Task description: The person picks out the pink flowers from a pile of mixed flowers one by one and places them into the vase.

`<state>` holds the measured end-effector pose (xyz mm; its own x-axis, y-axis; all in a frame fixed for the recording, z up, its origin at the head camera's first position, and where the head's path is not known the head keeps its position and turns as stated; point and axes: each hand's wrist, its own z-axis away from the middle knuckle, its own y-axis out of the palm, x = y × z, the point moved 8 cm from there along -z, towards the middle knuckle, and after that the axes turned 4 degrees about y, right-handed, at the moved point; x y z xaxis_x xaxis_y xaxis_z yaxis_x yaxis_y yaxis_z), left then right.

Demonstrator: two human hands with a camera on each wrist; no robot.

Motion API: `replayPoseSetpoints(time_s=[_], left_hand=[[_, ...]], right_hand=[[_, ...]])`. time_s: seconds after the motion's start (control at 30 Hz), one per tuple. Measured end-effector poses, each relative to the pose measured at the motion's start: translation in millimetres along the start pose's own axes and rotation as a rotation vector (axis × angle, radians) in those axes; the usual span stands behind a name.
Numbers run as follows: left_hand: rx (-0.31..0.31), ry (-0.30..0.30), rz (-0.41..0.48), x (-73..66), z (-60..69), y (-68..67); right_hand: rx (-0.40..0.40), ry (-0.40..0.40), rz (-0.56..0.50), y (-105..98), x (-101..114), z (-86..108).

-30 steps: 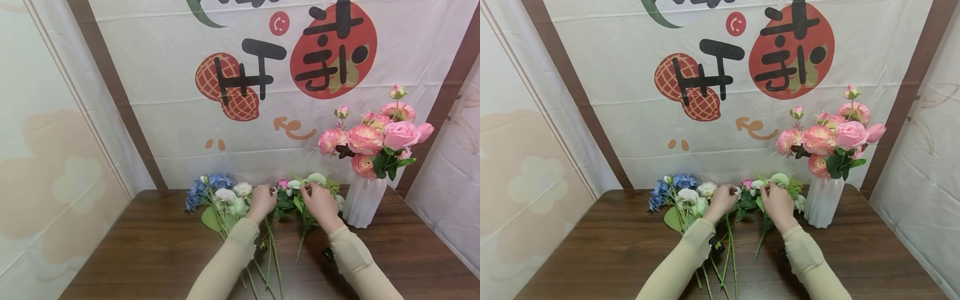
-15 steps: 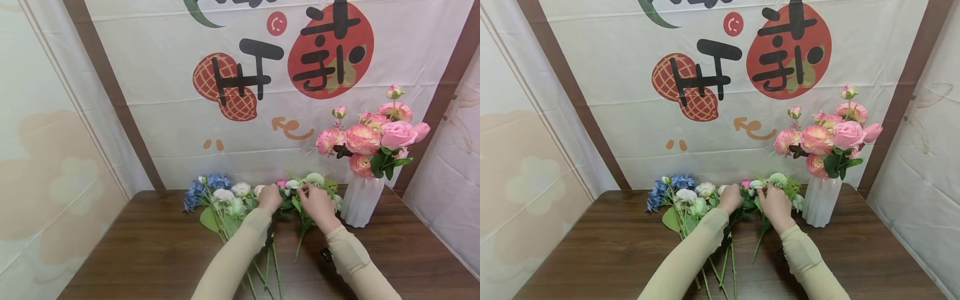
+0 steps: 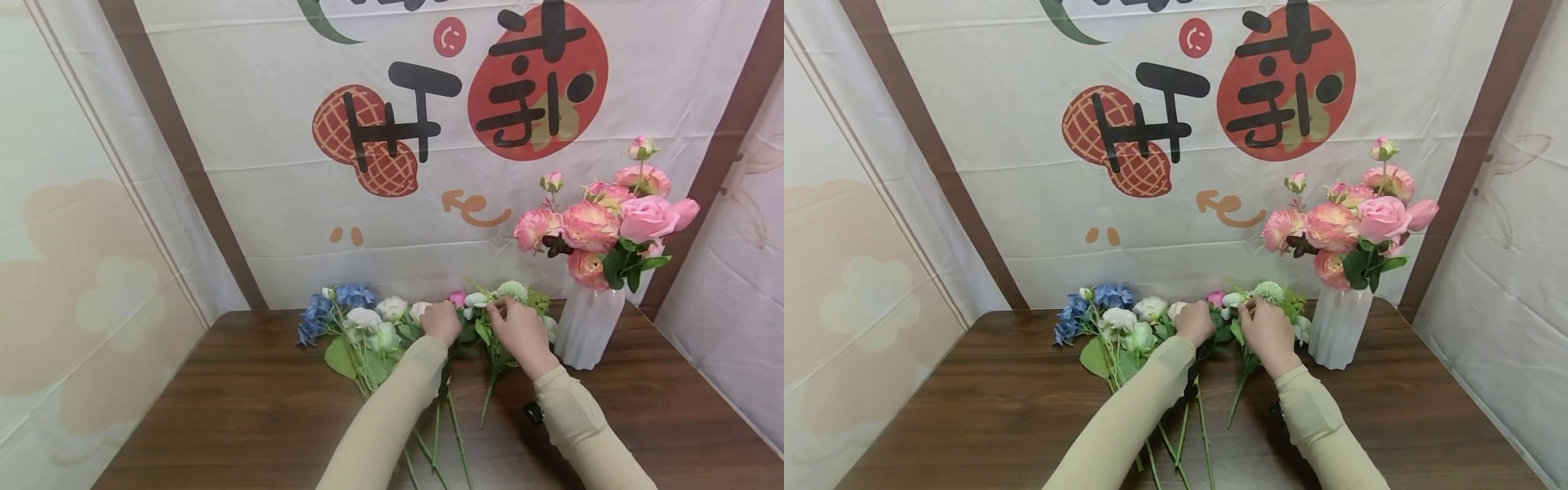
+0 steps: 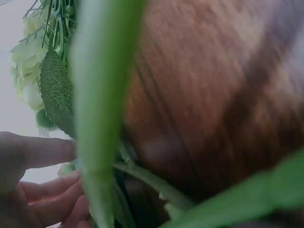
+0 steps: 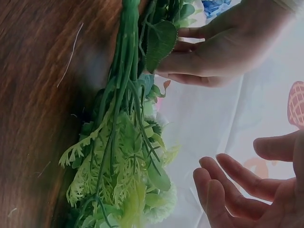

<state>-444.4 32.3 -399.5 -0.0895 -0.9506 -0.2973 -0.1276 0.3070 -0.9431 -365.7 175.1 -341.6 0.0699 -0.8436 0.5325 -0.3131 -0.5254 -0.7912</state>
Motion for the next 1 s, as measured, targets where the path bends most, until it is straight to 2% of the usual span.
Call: replayPoseSetpoints(time_s=[0.47, 0.63, 0.77, 1.0], left_hand=[[-0.012, -0.066, 0.042, 11.7, -0.1, 4.0], [-0.009, -0.115, 0.157, 20.3, -0.6, 1.6], [-0.028, -0.141, 0.275, 26.6, 1.0, -6.2], [-0.049, -0.169, 0.365, 33.6, 5.0, -18.3]], right_hand=[[-0.019, -0.006, 0.005, -3.7, -3.8, -2.0], [-0.006, 0.009, 0.017, -4.9, -4.0, -2.3], [0.010, 0.021, 0.026, -5.1, -4.8, -2.5], [0.003, 0.017, 0.027, -6.0, -5.8, -2.9]])
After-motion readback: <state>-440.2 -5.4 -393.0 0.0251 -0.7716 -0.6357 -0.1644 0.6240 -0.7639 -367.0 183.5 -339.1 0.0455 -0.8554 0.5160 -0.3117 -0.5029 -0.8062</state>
